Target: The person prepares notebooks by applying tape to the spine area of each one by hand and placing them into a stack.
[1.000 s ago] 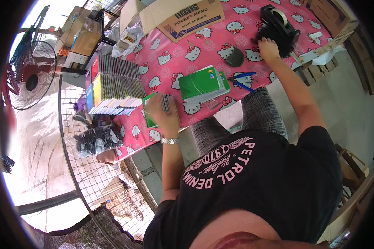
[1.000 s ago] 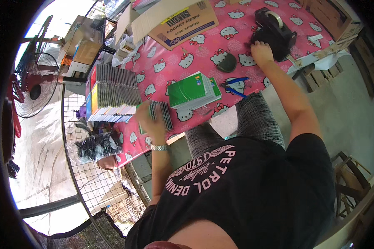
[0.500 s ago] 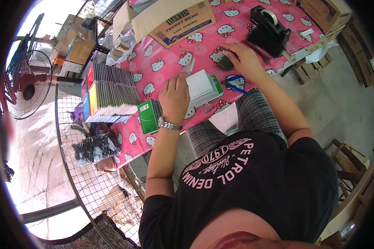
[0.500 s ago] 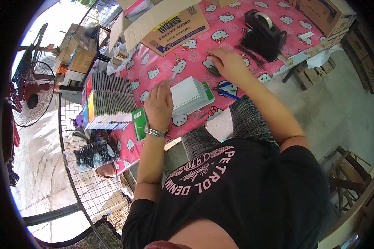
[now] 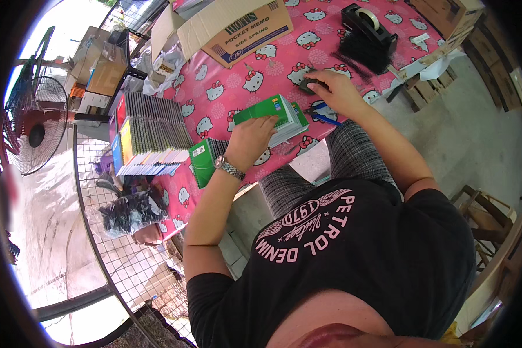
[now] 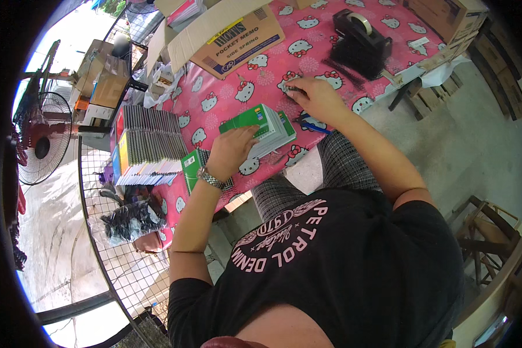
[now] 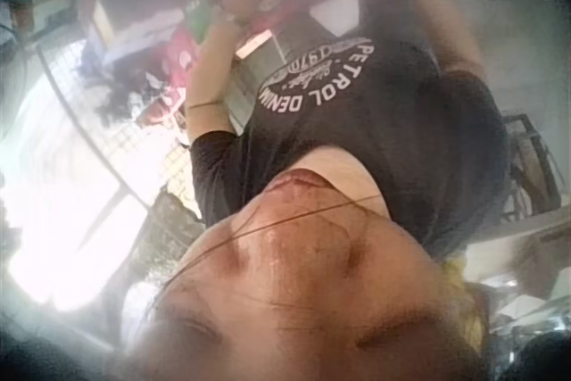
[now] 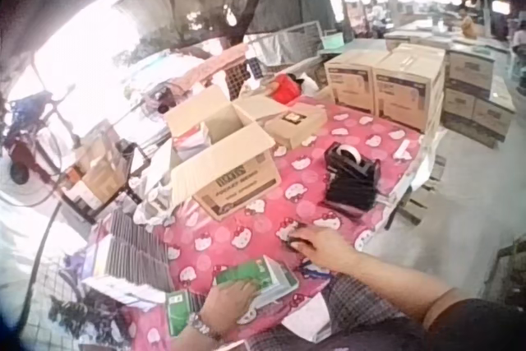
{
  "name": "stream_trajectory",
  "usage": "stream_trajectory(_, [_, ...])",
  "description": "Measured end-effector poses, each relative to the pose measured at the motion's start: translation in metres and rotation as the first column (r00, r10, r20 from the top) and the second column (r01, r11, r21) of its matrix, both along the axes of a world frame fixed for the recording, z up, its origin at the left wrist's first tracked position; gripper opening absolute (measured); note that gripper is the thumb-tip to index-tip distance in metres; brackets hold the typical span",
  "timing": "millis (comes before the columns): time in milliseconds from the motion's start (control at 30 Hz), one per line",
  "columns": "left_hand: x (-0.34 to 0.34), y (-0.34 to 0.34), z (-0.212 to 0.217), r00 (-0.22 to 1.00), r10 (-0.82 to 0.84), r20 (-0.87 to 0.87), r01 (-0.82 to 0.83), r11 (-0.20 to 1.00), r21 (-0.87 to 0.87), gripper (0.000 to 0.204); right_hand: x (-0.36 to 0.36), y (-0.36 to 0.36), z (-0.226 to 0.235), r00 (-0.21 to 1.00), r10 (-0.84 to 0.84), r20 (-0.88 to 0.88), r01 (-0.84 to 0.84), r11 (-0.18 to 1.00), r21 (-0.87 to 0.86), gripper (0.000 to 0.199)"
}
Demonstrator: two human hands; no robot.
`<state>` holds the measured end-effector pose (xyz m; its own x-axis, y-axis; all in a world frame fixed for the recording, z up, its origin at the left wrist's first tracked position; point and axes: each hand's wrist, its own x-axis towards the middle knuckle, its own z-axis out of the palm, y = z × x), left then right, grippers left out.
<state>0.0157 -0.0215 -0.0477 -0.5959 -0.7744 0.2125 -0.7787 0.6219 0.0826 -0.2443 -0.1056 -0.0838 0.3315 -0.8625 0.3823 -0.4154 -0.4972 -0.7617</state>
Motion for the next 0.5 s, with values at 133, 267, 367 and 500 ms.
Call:
stream_trajectory(133, [0.002, -0.008, 0.006, 0.994, -0.015, 0.108, 0.003, 0.994, 0.108, 0.039, -0.001, 0.006, 0.0, 0.999, -0.014, -0.048, 0.017, 0.998, 0.06, 0.026])
stream_trajectory(267, [0.006, -0.013, 0.006, 0.997, -0.058, 0.056, 0.051, 0.992, 0.119, 0.042, -0.001, 0.006, -0.008, 0.999, -0.005, -0.035, 0.005, 1.0, 0.008, 0.027])
stream_trajectory(367, [0.009, -0.021, 0.013, 0.998, -0.043, 0.044, 0.032, 0.973, 0.23, 0.04, -0.001, 0.01, -0.003, 1.0, -0.003, -0.01, 0.003, 0.999, 0.042, 0.027])
stream_trajectory(500, [0.005, -0.018, 0.019, 0.998, 0.056, 0.019, -0.058, 0.985, 0.164, 0.033, -0.001, 0.013, 0.009, 1.0, -0.007, -0.006, 0.008, 0.992, 0.124, 0.026])
